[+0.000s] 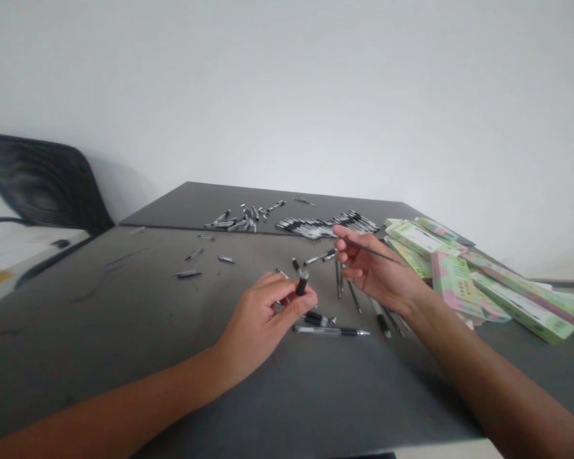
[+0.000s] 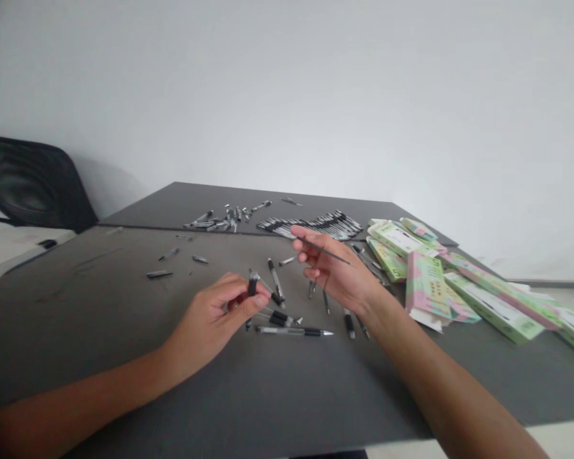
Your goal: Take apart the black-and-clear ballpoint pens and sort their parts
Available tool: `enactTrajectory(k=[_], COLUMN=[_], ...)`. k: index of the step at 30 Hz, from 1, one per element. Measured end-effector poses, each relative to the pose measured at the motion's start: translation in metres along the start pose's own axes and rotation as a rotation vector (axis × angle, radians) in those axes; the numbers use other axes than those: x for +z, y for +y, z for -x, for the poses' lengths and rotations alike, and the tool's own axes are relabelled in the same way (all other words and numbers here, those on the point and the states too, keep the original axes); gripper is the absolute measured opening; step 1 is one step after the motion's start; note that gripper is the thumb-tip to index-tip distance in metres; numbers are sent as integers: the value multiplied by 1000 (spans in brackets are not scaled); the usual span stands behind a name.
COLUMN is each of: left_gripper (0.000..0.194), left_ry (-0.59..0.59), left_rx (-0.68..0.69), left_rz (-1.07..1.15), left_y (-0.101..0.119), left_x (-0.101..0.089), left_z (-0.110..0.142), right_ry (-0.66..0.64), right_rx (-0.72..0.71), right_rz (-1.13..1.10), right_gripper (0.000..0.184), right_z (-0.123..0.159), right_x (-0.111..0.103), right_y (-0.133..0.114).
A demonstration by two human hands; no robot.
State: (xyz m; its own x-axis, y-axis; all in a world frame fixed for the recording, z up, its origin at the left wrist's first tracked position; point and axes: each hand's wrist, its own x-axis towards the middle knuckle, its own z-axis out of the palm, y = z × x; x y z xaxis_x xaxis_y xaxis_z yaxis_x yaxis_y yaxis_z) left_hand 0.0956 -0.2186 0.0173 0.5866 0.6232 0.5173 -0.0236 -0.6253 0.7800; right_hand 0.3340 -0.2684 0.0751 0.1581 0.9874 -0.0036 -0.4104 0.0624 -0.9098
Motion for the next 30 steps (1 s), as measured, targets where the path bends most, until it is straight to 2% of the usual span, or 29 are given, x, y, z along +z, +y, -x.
enactTrajectory(k=[5, 9, 14, 17, 19, 23, 30], left_gripper=[19, 18, 13, 13, 12, 12, 14], left_ry=[-16, -47, -101, -134, -145, -152, -157], left_rx=[-17, -33, -45, -27, 8, 95, 139], left_rz=[-15, -29, -46, -50, -63, -110, -135], left_y=[3, 5, 6, 6, 6, 8, 12], left_x=[0, 1, 4, 5, 5, 4, 4], left_z=[1, 3, 7, 10, 11, 12, 16], right_ry=[-42, -35, 29, 34, 6, -70, -126], right_rx=[25, -48, -320, -470, -520, -551, -500], right_rz=[-63, 8, 217, 383, 473, 583, 569], right_gripper=[40, 31, 37, 41, 41, 37, 32], right_z=[1, 1, 9, 25, 38, 55, 55], right_x=[-8, -12, -5, 6, 14, 23, 22], right_y=[-2, 0, 0, 1, 5, 16, 25])
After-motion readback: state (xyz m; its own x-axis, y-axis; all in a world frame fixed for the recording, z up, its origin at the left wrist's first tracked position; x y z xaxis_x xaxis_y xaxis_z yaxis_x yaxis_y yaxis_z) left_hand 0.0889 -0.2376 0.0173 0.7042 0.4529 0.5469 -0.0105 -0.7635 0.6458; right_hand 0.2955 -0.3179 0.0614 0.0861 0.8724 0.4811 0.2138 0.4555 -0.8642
